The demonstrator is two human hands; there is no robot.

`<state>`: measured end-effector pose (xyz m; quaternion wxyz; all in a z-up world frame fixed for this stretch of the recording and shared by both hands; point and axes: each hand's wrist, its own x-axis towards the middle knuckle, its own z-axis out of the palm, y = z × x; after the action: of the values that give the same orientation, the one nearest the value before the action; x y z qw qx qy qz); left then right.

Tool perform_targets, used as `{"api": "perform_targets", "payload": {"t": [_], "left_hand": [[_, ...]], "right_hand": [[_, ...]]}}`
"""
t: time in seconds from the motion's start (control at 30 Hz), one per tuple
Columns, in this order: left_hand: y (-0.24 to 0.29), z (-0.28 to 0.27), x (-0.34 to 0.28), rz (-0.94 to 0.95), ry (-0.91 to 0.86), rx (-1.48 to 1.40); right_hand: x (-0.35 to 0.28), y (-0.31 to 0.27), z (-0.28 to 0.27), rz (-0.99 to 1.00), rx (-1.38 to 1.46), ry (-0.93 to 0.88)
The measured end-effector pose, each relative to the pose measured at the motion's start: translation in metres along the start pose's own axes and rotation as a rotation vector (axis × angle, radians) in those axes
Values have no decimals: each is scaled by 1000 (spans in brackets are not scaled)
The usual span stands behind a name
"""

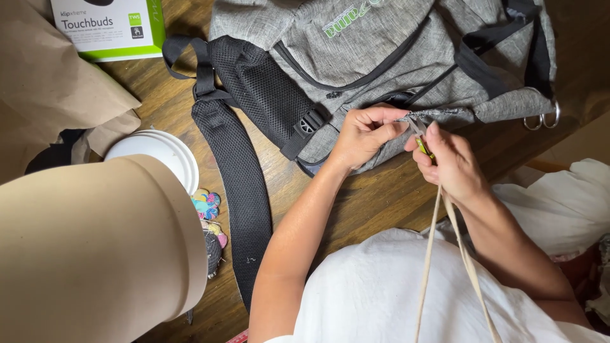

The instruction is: The person sews a grey backpack by hand using a needle and thread, joining the fabric edges of a seam.

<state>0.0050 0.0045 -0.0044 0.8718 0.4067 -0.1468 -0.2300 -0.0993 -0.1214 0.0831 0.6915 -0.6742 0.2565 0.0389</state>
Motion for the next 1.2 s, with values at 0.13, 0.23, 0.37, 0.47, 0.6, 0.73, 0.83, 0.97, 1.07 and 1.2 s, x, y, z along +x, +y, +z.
{"api": "perform_targets", "payload": {"t": [0.13,0.23,0.37,0.47,0.6,0.73,0.83,0.97,1.07,1.2], "left_hand": [[1,1,0,22,-18,36],[-5,-2,-1,53,-34,56],[-3,-2,-2,63,-54,75],[-7,-3,-2,61,-60,82],[-4,-3,-2,62,-62,98],[-4,-2,-2,61,-64,105],[1,-1,-2,66,-59,107],[-4,-3,-1,77,-64,123],[-7,-4,-1,87,-72,128],[0,-2,-1,82,-75,133]], "right_hand": [[2,-13,1,97,54,-38],[3,-16,3,184,152,-27],[10,-6,-4,265,293,-80],[12,0,-7,295,348,-107],[15,8,-8,297,383,-105],[13,10,-4,280,412,-103],[11,10,-2,246,413,-110],[9,11,-1,229,426,-110],[10,13,-2,217,429,-112],[2,8,-1,211,472,-119]]}}
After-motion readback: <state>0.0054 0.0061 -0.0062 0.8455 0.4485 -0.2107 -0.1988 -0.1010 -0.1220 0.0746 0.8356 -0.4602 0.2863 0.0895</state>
